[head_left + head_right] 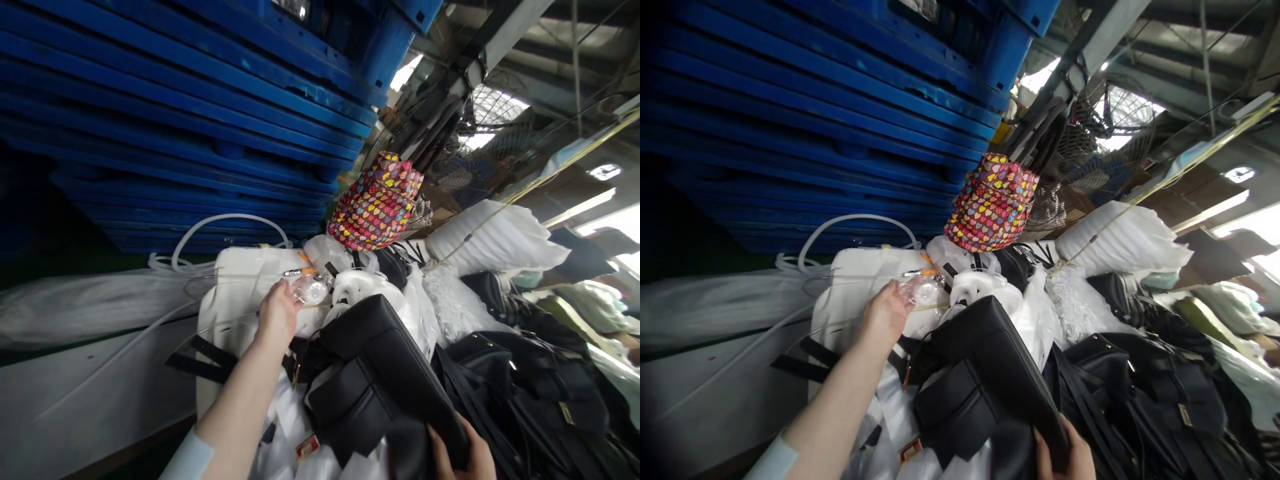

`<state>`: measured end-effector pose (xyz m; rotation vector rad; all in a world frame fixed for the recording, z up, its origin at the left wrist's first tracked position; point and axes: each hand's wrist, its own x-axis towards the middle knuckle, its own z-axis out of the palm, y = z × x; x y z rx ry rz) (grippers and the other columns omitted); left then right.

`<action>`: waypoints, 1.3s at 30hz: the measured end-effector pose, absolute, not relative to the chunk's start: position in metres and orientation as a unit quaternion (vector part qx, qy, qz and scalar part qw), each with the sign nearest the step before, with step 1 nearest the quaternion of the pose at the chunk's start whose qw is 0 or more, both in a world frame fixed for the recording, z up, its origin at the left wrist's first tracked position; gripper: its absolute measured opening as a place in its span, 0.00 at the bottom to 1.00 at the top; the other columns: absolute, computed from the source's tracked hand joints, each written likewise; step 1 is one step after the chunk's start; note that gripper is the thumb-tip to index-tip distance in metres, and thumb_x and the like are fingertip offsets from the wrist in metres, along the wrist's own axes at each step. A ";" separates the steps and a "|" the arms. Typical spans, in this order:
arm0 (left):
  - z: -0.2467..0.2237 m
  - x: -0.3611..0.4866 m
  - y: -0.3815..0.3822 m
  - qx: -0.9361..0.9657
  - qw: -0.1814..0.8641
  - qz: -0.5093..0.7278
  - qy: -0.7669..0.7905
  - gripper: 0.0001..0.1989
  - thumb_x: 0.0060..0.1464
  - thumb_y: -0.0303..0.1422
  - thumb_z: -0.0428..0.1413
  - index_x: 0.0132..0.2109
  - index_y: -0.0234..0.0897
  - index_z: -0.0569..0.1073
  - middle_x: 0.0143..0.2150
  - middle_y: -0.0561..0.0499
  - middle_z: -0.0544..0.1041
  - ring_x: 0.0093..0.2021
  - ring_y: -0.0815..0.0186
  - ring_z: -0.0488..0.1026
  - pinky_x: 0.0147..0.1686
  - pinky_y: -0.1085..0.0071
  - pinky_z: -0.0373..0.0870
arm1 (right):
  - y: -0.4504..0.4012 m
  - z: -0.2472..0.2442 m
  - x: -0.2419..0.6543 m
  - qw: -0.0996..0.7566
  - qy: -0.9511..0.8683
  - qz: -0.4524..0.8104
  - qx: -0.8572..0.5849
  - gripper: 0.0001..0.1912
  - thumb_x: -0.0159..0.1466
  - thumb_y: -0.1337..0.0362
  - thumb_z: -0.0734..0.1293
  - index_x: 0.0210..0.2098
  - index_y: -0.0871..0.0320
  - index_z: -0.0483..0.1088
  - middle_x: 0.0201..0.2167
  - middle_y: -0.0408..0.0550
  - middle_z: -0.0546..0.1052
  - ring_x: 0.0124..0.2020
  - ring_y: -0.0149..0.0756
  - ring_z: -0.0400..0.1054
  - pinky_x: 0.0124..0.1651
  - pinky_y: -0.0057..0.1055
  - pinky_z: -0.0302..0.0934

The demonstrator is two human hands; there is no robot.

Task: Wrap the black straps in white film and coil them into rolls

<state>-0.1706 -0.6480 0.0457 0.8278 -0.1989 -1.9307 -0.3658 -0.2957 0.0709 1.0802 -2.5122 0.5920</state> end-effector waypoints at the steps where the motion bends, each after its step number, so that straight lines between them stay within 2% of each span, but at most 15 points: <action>1: 0.045 -0.155 -0.653 0.345 0.502 -0.790 -0.065 0.07 0.58 0.33 0.48 0.33 0.37 0.66 0.38 0.41 0.81 0.42 0.57 0.78 0.45 0.59 0.72 | -0.305 0.073 -0.362 0.176 -0.882 0.216 0.379 0.25 0.60 0.43 0.65 0.44 0.58 0.72 0.34 0.53 0.77 0.35 0.49 0.73 0.33 0.38 0.65; 5: 0.054 -0.105 -0.656 0.352 0.546 -0.760 -0.022 0.10 0.61 0.32 0.46 0.31 0.37 0.67 0.36 0.40 0.81 0.42 0.58 0.79 0.44 0.61 0.72 | -0.366 0.081 -0.334 0.205 -0.858 0.262 0.392 0.23 0.66 0.47 0.61 0.45 0.61 0.71 0.37 0.55 0.76 0.39 0.47 0.71 0.40 0.38 0.64; 9: 0.070 -0.072 -0.641 0.363 0.557 -0.746 -0.023 0.13 0.63 0.30 0.44 0.38 0.34 0.72 0.35 0.42 0.81 0.39 0.61 0.79 0.42 0.64 0.74 | -0.440 0.086 -0.313 0.197 -0.821 0.260 0.468 0.19 0.69 0.55 0.58 0.46 0.65 0.70 0.35 0.56 0.73 0.39 0.48 0.68 0.43 0.43 0.63; 12: 0.075 -0.047 -0.624 0.401 0.555 -0.728 -0.041 0.15 0.63 0.30 0.43 0.38 0.31 0.73 0.33 0.43 0.80 0.36 0.62 0.79 0.40 0.67 0.74 | -0.471 0.091 -0.301 0.141 -0.826 0.214 0.502 0.22 0.68 0.59 0.59 0.56 0.67 0.64 0.42 0.60 0.72 0.44 0.50 0.67 0.46 0.48 0.63; 15: 0.075 -0.022 -0.602 0.440 0.551 -0.707 -0.049 0.15 0.64 0.29 0.42 0.36 0.31 0.72 0.31 0.43 0.80 0.36 0.62 0.78 0.39 0.68 0.75 | -0.460 0.107 -0.282 0.147 -0.821 0.207 0.511 0.29 0.64 0.63 0.63 0.62 0.66 0.58 0.54 0.63 0.67 0.54 0.53 0.63 0.54 0.52 0.60; 17: 0.078 -0.009 -0.580 0.461 0.540 -0.702 -0.050 0.15 0.63 0.29 0.42 0.34 0.32 0.71 0.30 0.44 0.79 0.36 0.63 0.78 0.39 0.68 0.75 | -0.427 0.123 -0.262 0.165 -0.808 0.224 0.519 0.29 0.64 0.63 0.63 0.63 0.63 0.57 0.59 0.62 0.63 0.60 0.53 0.58 0.59 0.53 0.57; 20: 0.089 -0.003 -0.529 0.494 0.508 -0.703 -0.064 0.14 0.62 0.29 0.44 0.29 0.36 0.67 0.22 0.51 0.75 0.26 0.65 0.74 0.31 0.70 0.75 | -0.350 0.142 -0.217 0.170 -0.788 0.273 0.525 0.23 0.65 0.65 0.63 0.59 0.58 0.62 0.59 0.59 0.65 0.61 0.49 0.59 0.60 0.52 0.57; 23: 0.104 -0.011 -0.456 0.486 0.419 -0.751 -0.152 0.14 0.61 0.30 0.45 0.26 0.38 0.64 0.16 0.55 0.69 0.17 0.67 0.67 0.19 0.74 0.67 | -0.258 0.145 -0.161 0.103 -0.768 0.336 0.536 0.16 0.64 0.72 0.63 0.51 0.55 0.67 0.48 0.54 0.74 0.50 0.42 0.68 0.52 0.44 0.65; 25: 0.109 -0.020 -0.399 0.431 0.340 -0.800 -0.242 0.15 0.60 0.33 0.47 0.25 0.38 0.65 0.16 0.53 0.70 0.17 0.66 0.67 0.18 0.74 0.65 | -0.201 0.137 -0.123 0.018 -0.750 0.362 0.553 0.15 0.63 0.75 0.62 0.47 0.55 0.68 0.38 0.50 0.76 0.41 0.38 0.71 0.43 0.37 0.68; 28: 0.105 -0.033 -0.310 0.305 0.247 -0.845 -0.363 0.17 0.58 0.38 0.51 0.23 0.37 0.68 0.18 0.50 0.71 0.18 0.66 0.67 0.18 0.74 0.65 | -0.126 0.116 -0.075 -0.078 -0.743 0.375 0.549 0.11 0.63 0.71 0.62 0.44 0.56 0.69 0.30 0.46 0.77 0.31 0.34 0.70 0.34 0.32 0.66; 31: 0.088 -0.036 -0.230 0.223 0.187 -0.863 -0.413 0.17 0.58 0.41 0.52 0.25 0.38 0.71 0.20 0.50 0.72 0.19 0.65 0.67 0.19 0.73 0.65 | -0.057 0.091 -0.041 -0.095 -0.779 0.387 0.485 0.06 0.65 0.65 0.62 0.40 0.55 0.71 0.27 0.45 0.77 0.28 0.32 0.71 0.34 0.29 0.66; 33: 0.073 -0.032 -0.181 0.199 0.161 -0.868 -0.426 0.16 0.59 0.42 0.53 0.26 0.38 0.71 0.21 0.50 0.72 0.22 0.65 0.68 0.22 0.73 0.67 | -0.009 0.074 -0.021 -0.076 -0.809 0.396 0.429 0.07 0.66 0.62 0.62 0.36 0.55 0.72 0.26 0.44 0.77 0.27 0.31 0.71 0.34 0.28 0.66; 35: 0.057 -0.023 -0.134 0.181 0.129 -0.870 -0.441 0.16 0.59 0.43 0.54 0.27 0.38 0.71 0.23 0.50 0.73 0.24 0.65 0.69 0.24 0.73 0.68 | 0.039 0.055 0.000 -0.040 -0.835 0.421 0.351 0.09 0.66 0.60 0.62 0.37 0.56 0.72 0.26 0.45 0.78 0.28 0.33 0.72 0.35 0.29 0.67; 37: 0.043 -0.009 -0.089 0.167 0.095 -0.867 -0.460 0.16 0.58 0.45 0.55 0.30 0.38 0.70 0.25 0.51 0.73 0.26 0.65 0.69 0.25 0.74 0.68 | 0.081 0.036 0.023 -0.002 -0.847 0.462 0.264 0.15 0.64 0.55 0.65 0.45 0.58 0.70 0.32 0.49 0.79 0.32 0.36 0.73 0.37 0.30 0.69; 39: 0.032 0.009 -0.048 0.148 0.063 -0.854 -0.495 0.17 0.57 0.47 0.56 0.31 0.38 0.70 0.27 0.52 0.72 0.27 0.66 0.69 0.28 0.74 0.68 | 0.112 0.020 0.046 0.023 -0.845 0.498 0.193 0.28 0.59 0.51 0.69 0.54 0.61 0.66 0.42 0.55 0.78 0.40 0.41 0.74 0.43 0.34 0.71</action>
